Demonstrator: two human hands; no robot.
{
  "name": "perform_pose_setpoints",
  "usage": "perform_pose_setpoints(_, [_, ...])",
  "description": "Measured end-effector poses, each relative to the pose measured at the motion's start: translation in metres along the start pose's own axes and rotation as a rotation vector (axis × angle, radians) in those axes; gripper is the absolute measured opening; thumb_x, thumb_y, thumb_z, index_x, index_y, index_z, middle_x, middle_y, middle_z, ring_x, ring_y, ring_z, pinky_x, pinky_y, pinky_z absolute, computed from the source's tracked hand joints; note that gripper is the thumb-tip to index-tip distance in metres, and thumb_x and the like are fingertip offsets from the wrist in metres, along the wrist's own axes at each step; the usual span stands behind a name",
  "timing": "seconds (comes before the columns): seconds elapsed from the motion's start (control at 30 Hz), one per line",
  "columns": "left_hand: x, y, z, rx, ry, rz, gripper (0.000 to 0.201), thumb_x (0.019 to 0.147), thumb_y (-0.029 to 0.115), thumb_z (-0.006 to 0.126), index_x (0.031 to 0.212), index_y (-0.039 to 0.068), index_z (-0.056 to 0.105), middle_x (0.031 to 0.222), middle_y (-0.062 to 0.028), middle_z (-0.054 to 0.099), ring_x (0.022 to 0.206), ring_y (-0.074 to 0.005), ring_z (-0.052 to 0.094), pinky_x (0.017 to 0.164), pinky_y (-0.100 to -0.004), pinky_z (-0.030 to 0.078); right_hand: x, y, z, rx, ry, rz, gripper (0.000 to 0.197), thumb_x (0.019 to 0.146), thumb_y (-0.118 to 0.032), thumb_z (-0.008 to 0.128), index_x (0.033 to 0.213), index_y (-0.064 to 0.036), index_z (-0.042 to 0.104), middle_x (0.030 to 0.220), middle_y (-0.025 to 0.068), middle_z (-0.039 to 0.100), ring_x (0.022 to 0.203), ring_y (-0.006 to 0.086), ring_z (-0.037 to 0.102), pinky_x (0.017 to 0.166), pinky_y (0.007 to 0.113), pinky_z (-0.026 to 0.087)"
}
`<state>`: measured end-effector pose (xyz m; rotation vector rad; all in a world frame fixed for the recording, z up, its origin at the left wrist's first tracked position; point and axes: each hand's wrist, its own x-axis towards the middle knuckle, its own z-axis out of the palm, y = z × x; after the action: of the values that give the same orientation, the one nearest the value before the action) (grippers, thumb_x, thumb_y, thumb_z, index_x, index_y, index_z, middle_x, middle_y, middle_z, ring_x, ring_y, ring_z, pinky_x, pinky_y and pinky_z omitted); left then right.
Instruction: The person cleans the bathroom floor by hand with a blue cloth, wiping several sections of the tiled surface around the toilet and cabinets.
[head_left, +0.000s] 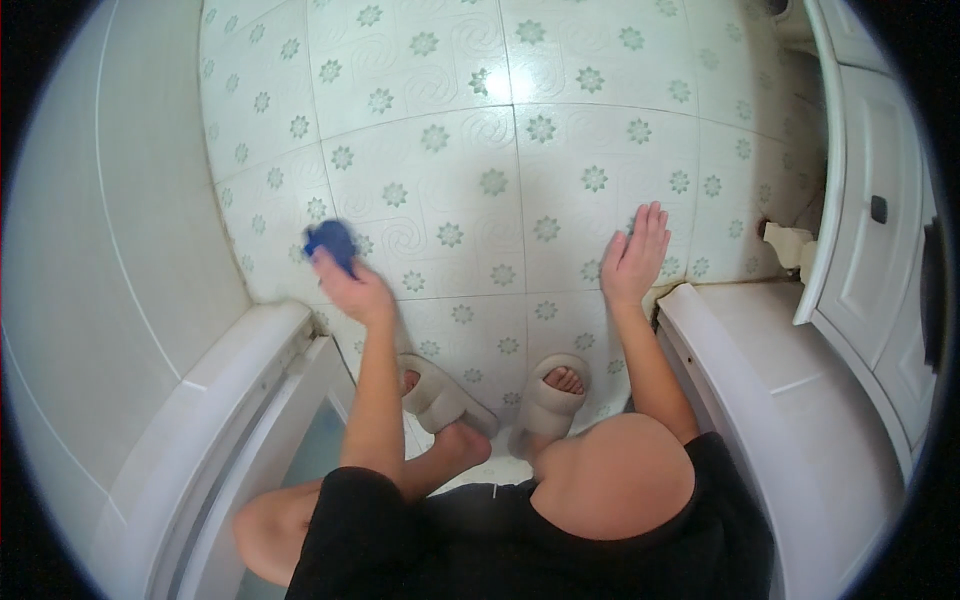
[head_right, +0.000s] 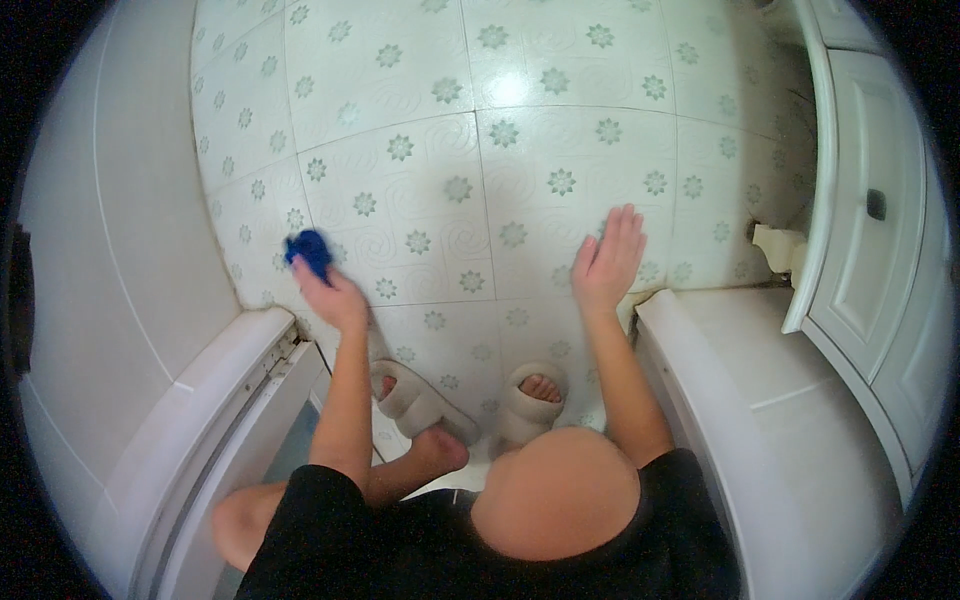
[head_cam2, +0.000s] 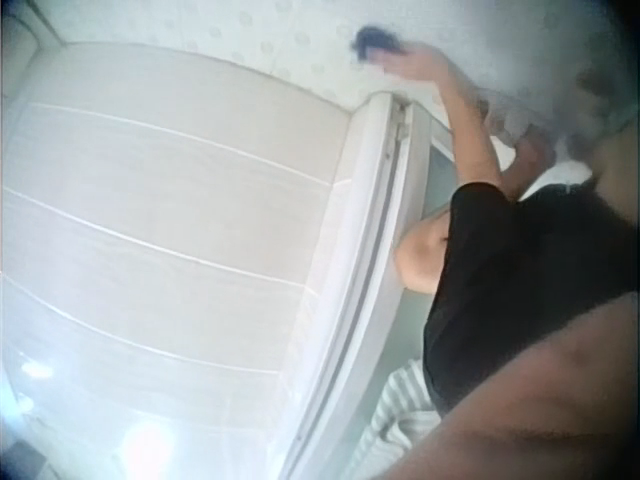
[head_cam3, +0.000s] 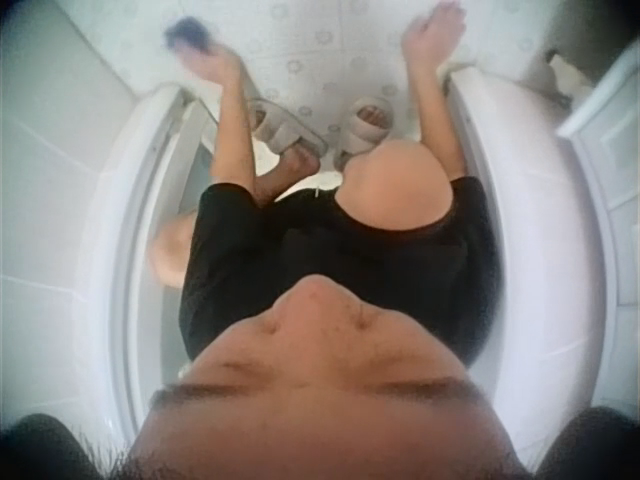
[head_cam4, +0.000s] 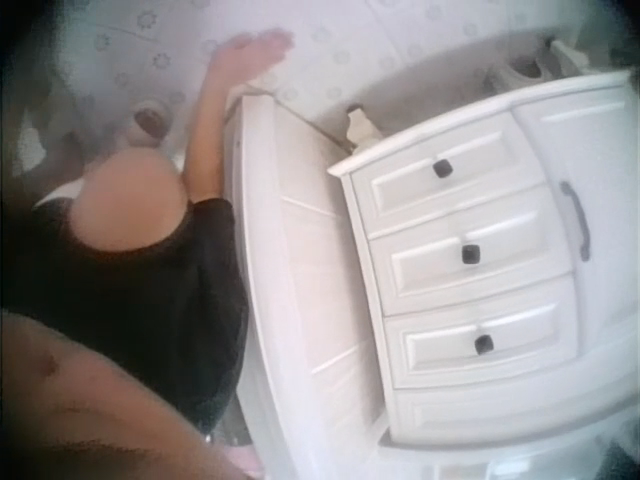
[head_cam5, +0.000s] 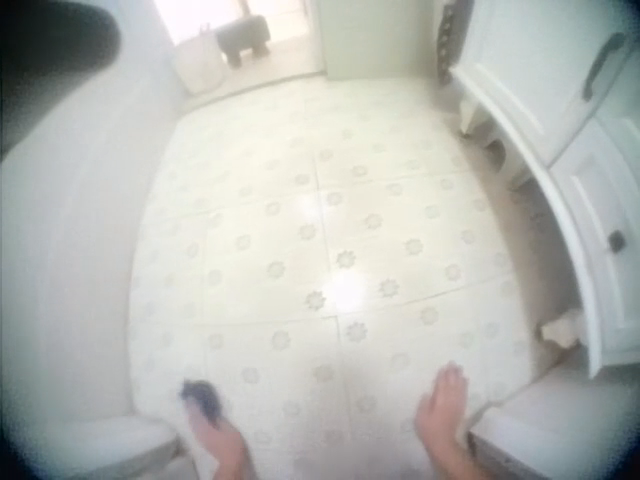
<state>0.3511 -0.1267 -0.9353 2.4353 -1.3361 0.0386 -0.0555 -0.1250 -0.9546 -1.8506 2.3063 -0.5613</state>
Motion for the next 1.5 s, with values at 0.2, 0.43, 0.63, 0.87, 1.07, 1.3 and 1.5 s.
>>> perform_pose_setpoints(0.2, [-0.065, 0.016, -0.003, 0.03, 0.149, -0.445, 0.064, 0.102, 0.013, 0.06, 0.16, -0.004, 0.039, 0.16, -0.0304, 0.044, 0.149, -0.049, 0.039, 0.123, -0.0561, 0.028, -0.001, 0.0, 0.001, -0.013, -0.021, 0.027, 0.06, 0.102, -0.025, 0.055, 0.155, 0.0018, 0.047, 0.163, 0.0258, 0.043, 0.152, 0.047, 0.038, 0.125, 0.06, 0.026])
perform_pose_setpoints(0.43, [-0.236, 0.128, -0.003, -0.159, -0.389, 0.144, 0.079, 0.091, 0.024, 0.067, 0.165, 0.019, 0.04, 0.172, -0.022, 0.03, 0.157, -0.0474, 0.027, 0.126, -0.0645, 0.017, 0.002, -0.007, -0.001, 0.04, -0.016, 0.003, 0.06, 0.102, -0.025, 0.054, 0.156, 0.0013, 0.047, 0.163, 0.0255, 0.043, 0.152, 0.0467, 0.038, 0.125, 0.059, 0.025])
perform_pose_setpoints(0.63, [-0.222, 0.153, -0.019, -0.269, -0.815, 0.445, 0.077, 0.085, 0.012, 0.065, 0.16, 0.022, 0.048, 0.169, -0.013, 0.039, 0.157, -0.0386, 0.034, 0.125, -0.064, 0.023, -0.002, 0.015, -0.005, 0.096, -0.045, -0.038, 0.06, 0.102, -0.024, 0.054, 0.155, 0.0016, 0.048, 0.164, 0.0256, 0.043, 0.152, 0.0478, 0.037, 0.125, 0.06, 0.026])
perform_pose_setpoints(0.87, [-0.096, 0.012, -0.01, 0.059, -0.013, -0.056, 0.066, 0.096, 0.005, 0.062, 0.158, -0.006, 0.04, 0.16, -0.0286, 0.045, 0.147, -0.0473, 0.043, 0.125, -0.0539, 0.029, 0.0, 0.012, 0.001, 0.071, -0.004, -0.025, 0.062, 0.101, -0.026, 0.055, 0.155, 0.002, 0.047, 0.164, 0.0251, 0.043, 0.152, 0.0496, 0.037, 0.124, 0.063, 0.026])
perform_pose_setpoints(1.07, [-0.063, -0.01, 0.0, 0.098, 0.187, -0.358, 0.063, 0.104, 0.014, 0.06, 0.159, -0.006, 0.037, 0.156, -0.0297, 0.048, 0.142, -0.047, 0.047, 0.12, -0.0518, 0.036, 0.0, 0.001, 0.001, 0.092, 0.001, -0.015, 0.061, 0.101, -0.025, 0.054, 0.156, 0.0006, 0.047, 0.165, 0.0227, 0.043, 0.152, 0.0478, 0.037, 0.124, 0.063, 0.026])
perform_pose_setpoints(1.3, [-0.139, 0.104, 0.011, -0.148, -0.269, 0.178, 0.073, 0.088, 0.011, 0.065, 0.159, 0.012, 0.049, 0.164, -0.0227, 0.044, 0.154, -0.0426, 0.035, 0.127, -0.0621, 0.019, -0.051, 0.011, -0.012, -0.093, -0.215, -0.013, 0.065, 0.098, -0.025, 0.058, 0.158, -0.0033, 0.047, 0.167, 0.0197, 0.04, 0.155, 0.0441, 0.035, 0.125, 0.064, 0.023])
perform_pose_setpoints(1.5, [-0.091, 0.135, 0.02, -0.25, -0.489, 0.521, 0.076, 0.079, 0.008, 0.071, 0.153, 0.02, 0.058, 0.164, -0.0137, 0.046, 0.155, -0.0361, 0.038, 0.127, -0.0615, 0.021, -0.072, 0.009, -0.021, -0.11, -0.212, -0.042, 0.072, 0.094, -0.029, 0.062, 0.159, -0.0052, 0.046, 0.169, 0.018, 0.039, 0.156, 0.0421, 0.033, 0.126, 0.063, 0.02])
